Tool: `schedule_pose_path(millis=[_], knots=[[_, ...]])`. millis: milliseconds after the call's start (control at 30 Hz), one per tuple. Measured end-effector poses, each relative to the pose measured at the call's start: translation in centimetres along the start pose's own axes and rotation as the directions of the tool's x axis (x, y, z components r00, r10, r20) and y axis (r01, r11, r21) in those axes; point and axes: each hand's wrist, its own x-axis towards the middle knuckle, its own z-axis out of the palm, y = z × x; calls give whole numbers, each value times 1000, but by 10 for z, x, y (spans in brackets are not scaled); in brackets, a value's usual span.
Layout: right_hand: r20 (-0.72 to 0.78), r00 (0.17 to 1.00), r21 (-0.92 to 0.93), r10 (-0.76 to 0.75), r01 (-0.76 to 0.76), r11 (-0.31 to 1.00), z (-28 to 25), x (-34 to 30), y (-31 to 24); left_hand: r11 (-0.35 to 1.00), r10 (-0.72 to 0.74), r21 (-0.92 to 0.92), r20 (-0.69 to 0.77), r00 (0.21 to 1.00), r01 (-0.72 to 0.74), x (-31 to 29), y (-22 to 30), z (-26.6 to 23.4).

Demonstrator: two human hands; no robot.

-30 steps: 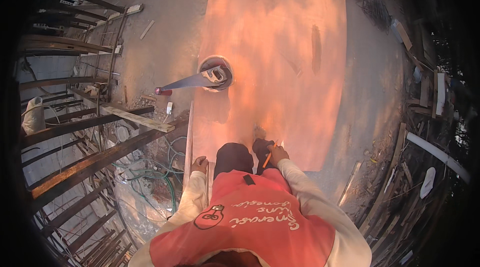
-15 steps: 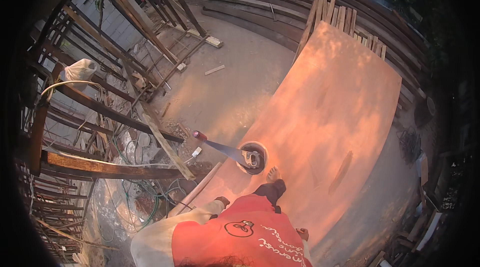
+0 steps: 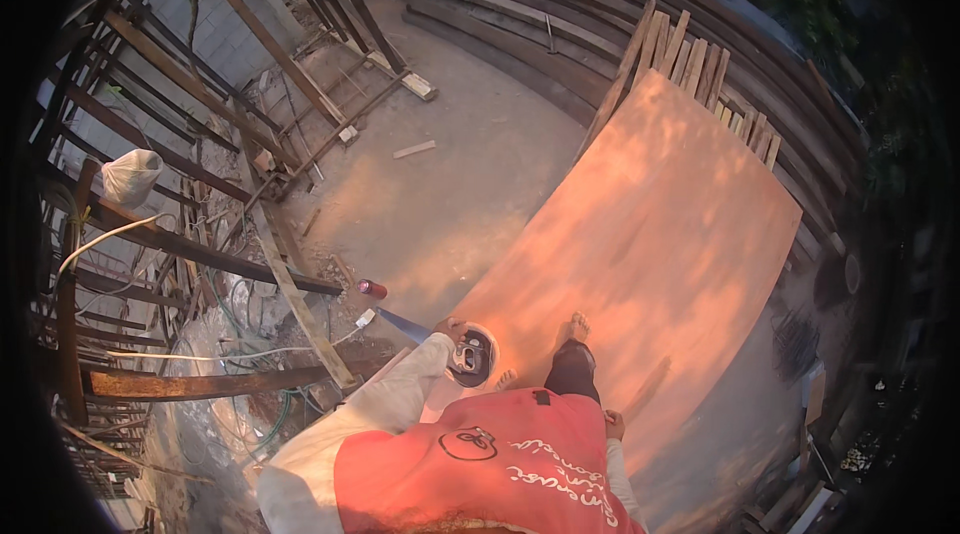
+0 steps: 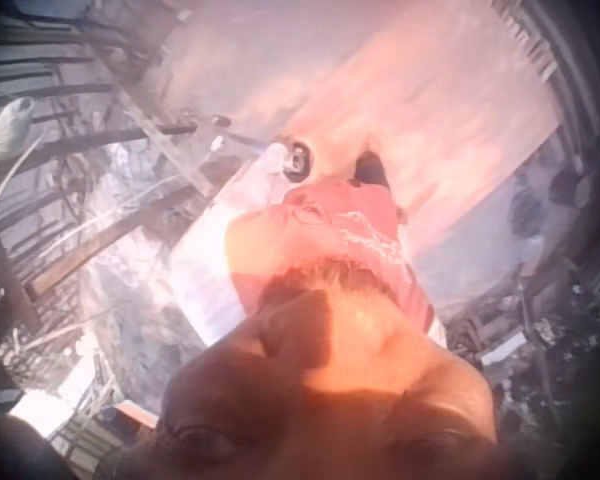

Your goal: The person uses a measuring tape and a pencil to mark lines on a large sheet of plywood while kneeling on it.

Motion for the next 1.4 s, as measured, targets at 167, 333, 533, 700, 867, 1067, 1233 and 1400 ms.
schedule_pose_path(millis=[167, 333, 533, 700, 867, 1067, 1233, 1400], knots=[[15, 1000, -556, 20, -8, 831, -45, 107, -57, 993, -117, -40, -364, 924, 110, -21, -27, 27], [213, 706, -253, 676, -628, 736, 59, 168, -215, 791, -611, -208, -216, 762, 576, -109, -76, 11], [132, 729, -124, 672, -661, 740, 87, 329, -373, 866, -476, -218, -84, 876, 450, -90, -2, 84], [149, 952, -535, 268, -150, 831, 246, 281, -432, 855, -497, -224, -100, 862, 467, -73, -19, 54], [279, 951, -635, 131, 81, 769, 315, 283, -417, 925, -353, 85, -165, 921, 370, -2, 4, -3], [231, 934, -748, 273, -9, 664, 355, 308, -413, 683, -551, -685, -256, 795, 253, 54, 10, -85], [165, 920, -787, 356, -95, 609, 364, 354, -403, 605, -485, -746, -70, 872, 277, 130, -13, -101], [163, 804, -851, 571, -179, 494, 433, 375, -390, 754, -507, -520, -70, 859, 403, 214, 38, -111]])
